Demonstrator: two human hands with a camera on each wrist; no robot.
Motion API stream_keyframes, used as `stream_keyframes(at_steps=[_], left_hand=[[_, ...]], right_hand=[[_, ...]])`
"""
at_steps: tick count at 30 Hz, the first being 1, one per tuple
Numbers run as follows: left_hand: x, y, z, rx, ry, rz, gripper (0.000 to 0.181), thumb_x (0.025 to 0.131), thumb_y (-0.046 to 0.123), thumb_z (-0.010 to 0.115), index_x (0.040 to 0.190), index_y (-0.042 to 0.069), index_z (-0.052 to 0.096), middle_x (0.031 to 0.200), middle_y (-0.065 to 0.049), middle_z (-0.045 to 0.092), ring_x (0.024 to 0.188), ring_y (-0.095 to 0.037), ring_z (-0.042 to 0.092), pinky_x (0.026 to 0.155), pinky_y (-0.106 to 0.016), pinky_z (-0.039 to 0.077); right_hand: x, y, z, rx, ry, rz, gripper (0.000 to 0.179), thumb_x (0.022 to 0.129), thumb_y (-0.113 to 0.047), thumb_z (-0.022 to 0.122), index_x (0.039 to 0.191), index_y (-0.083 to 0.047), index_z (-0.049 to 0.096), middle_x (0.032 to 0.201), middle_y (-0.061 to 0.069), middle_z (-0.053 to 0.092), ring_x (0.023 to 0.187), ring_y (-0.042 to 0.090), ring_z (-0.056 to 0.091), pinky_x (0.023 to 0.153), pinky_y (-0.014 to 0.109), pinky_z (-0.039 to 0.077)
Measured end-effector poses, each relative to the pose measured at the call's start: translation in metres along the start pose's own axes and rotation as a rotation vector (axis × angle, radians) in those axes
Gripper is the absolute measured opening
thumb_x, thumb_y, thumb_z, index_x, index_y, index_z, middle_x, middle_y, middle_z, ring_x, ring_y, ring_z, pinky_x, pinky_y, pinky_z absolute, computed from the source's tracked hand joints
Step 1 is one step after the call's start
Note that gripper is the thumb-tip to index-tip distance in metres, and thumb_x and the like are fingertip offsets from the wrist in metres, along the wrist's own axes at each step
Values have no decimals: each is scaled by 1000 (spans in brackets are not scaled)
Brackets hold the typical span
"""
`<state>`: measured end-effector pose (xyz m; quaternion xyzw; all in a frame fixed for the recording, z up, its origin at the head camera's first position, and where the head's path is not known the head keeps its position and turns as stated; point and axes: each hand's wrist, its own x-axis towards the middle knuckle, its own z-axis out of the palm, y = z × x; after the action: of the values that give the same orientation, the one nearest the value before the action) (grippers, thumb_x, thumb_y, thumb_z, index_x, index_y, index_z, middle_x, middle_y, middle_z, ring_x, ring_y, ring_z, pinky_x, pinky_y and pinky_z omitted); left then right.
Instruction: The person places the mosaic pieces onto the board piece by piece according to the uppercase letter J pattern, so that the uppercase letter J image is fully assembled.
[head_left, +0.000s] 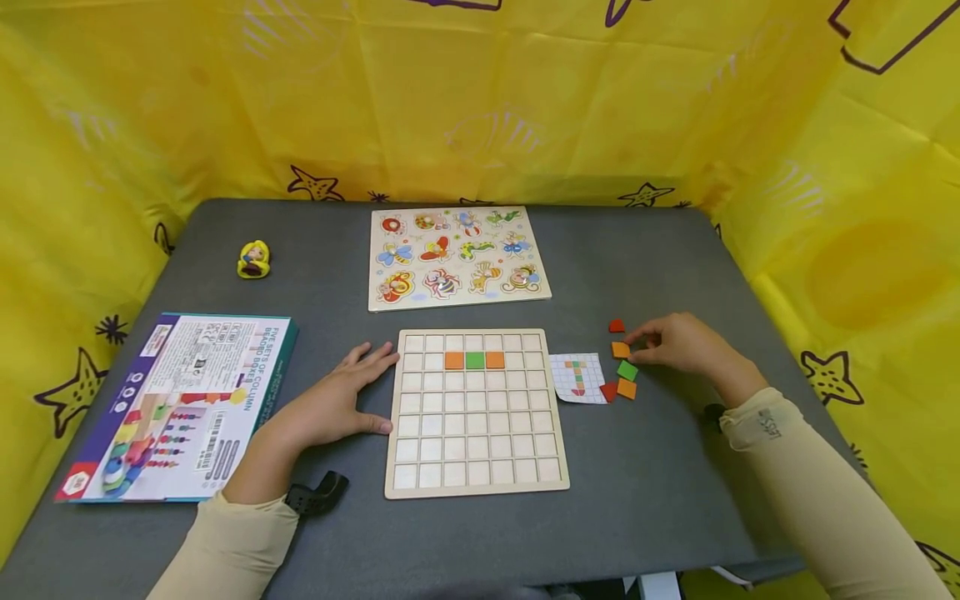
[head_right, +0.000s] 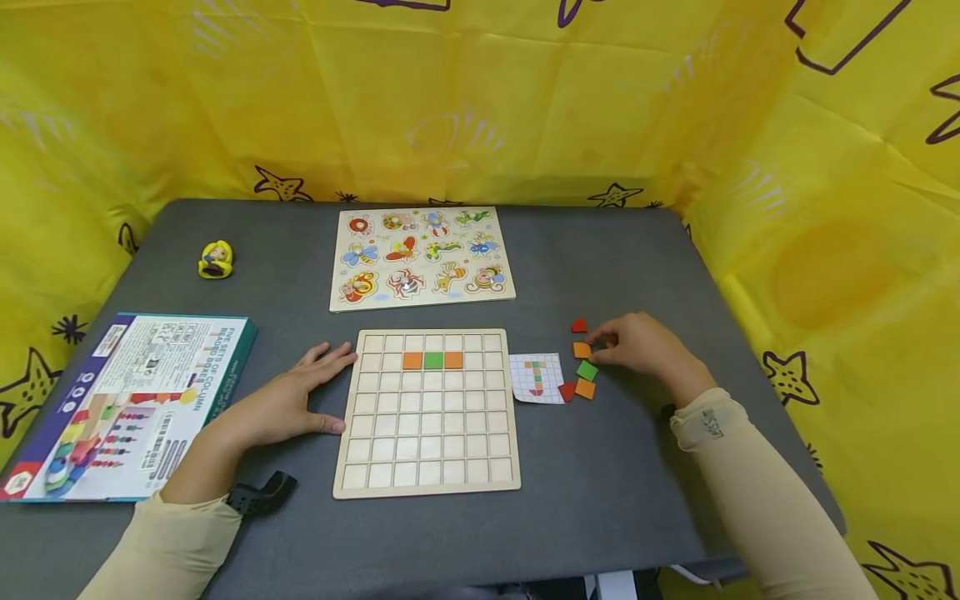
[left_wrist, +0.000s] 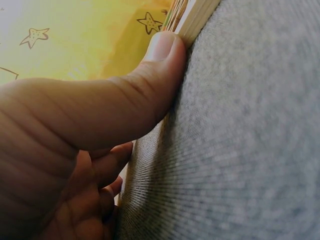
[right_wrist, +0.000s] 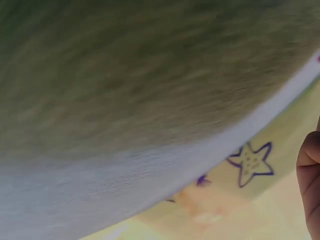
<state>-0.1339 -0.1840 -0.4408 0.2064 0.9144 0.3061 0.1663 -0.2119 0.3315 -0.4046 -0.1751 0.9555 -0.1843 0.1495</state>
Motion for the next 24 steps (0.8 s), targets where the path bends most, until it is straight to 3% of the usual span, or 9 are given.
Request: stream_keyframes(at_steps=[6,11,16,20,24], left_hand=[[0,1,0,0,0,2,100,76,43,82,157,19,27,163,-3,15,146,-39,2,106,-67,19],[0,1,0,-2,6,0,100,75,44,82,156,20,28,163,-2,16,147,-38,2,106,-67,20],[1,-1,1,-4,10,3,101,75,44,83,156,20,28,162,-2,16,147,-37,2,106,-66,20],[1,-1,1,-2,14,9,101,74,44,83,156,20,29,162,-2,17,147,-37,2,106,-65,20],[1,0,1,-1,15,11,101,74,42,84,156,19,29,162,-2,17,147,-37,2,107,-65,20]], right_hand=[[4,-33,4,-60,61,-84,27,81,-31,82,103,-16,78,60,-8,48,52,11,42,50,27,30],[14,-89,17,-171,127,-240,23,80,-32,82,100,-21,79,61,-14,48,53,6,43,50,28,34],[30,-146,40,-212,104,-369,19,80,-35,79,97,-25,79,62,-17,50,54,3,45,48,26,36],[41,-174,54,-225,73,-393,19,80,-38,79,95,-27,79,66,-19,54,58,2,47,48,25,37],[48,-187,62,-248,57,-385,18,79,-37,80,94,-28,80,72,-18,61,60,3,49,49,26,39]])
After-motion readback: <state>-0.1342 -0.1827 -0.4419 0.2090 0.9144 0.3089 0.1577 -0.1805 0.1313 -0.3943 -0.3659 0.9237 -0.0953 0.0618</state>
